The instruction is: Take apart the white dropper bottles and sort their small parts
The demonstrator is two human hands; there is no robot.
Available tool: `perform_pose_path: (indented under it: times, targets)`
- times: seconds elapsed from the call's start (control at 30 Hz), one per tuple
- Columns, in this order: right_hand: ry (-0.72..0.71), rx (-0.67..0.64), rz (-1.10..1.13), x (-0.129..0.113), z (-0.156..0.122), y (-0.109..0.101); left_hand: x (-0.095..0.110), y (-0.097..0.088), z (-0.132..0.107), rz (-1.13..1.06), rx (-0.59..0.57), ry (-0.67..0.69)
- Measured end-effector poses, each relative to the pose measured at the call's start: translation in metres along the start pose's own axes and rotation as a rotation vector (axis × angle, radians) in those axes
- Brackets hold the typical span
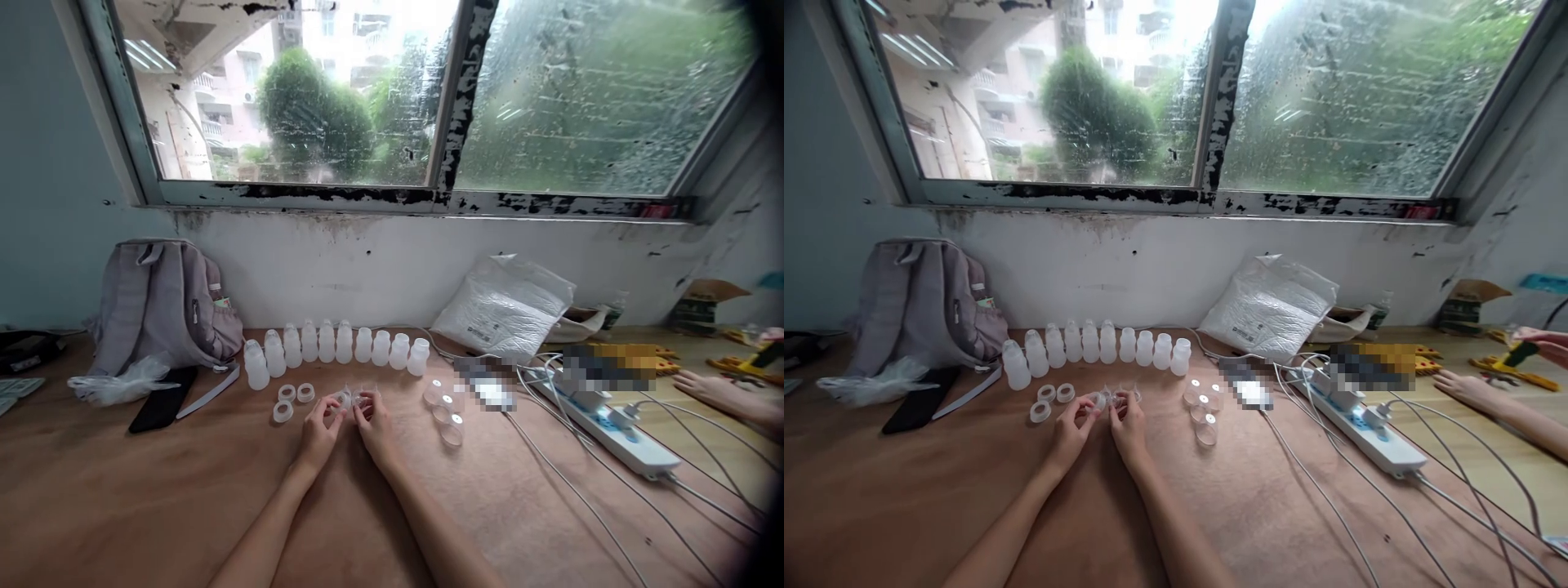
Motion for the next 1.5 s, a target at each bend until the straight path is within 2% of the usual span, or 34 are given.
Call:
perform_pose_path:
  times: [0.1, 0.3, 0.43, 0.63, 0.8, 0.87, 0.97, 1.13, 1.33, 1.5]
  targets:
    - [0.001, 0.006, 0.004, -0.001, 0.001, 0.0, -0.002, -0.001, 0.001, -0.084, -0.01, -0.051]
    - [-0.016, -0.113, 0.05, -0.01, -0.003, 0.002, -0.006, 0.004, -0.001, -0.138, -0.111, -0.102]
    - [0.0, -0.139, 0.089, -0.014, -0.003, 0.002, -0.009, 0.007, -0.001, -0.166, -0.144, -0.113]
    - [-0.004, -0.175, 0.112, -0.014, -0.003, 0.003, -0.007, 0.003, 0.001, -0.162, -0.118, -0.152]
    - [0.138, -0.225, 0.351, -0.013, -0.005, 0.007, -0.003, -0.001, 0.003, -0.047, -0.058, -0.08]
    - [0.213, -0.215, 0.45, -0.012, -0.005, 0.007, -0.004, -0.001, 0.004, -0.087, -0.06, -0.099]
    - [0.285, -0.178, 0.539, -0.011, -0.005, 0.007, -0.007, 0.002, 0.004, -0.234, -0.127, -0.183]
    - [0.309, -0.151, 0.617, -0.007, -0.005, 0.007, -0.007, 0.006, 0.004, -0.391, -0.183, -0.221]
    - [0.328, -0.056, 0.52, -0.004, -0.002, 0.006, 0.001, 0.003, 0.005, -0.412, -0.218, -0.244]
    - [0.391, -0.247, 0.558, -0.009, -0.002, 0.006, 0.003, 0.002, 0.004, -0.39, -0.231, -0.234]
Point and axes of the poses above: each hand's wrist, its own z-axis towards the middle knuckle, its own y-axis out of the palm, x = y × z, the point moved 2 cm from there along z, towards the middle knuckle, and after that the axes turned 1 degree about y, right-handed, at the moved point
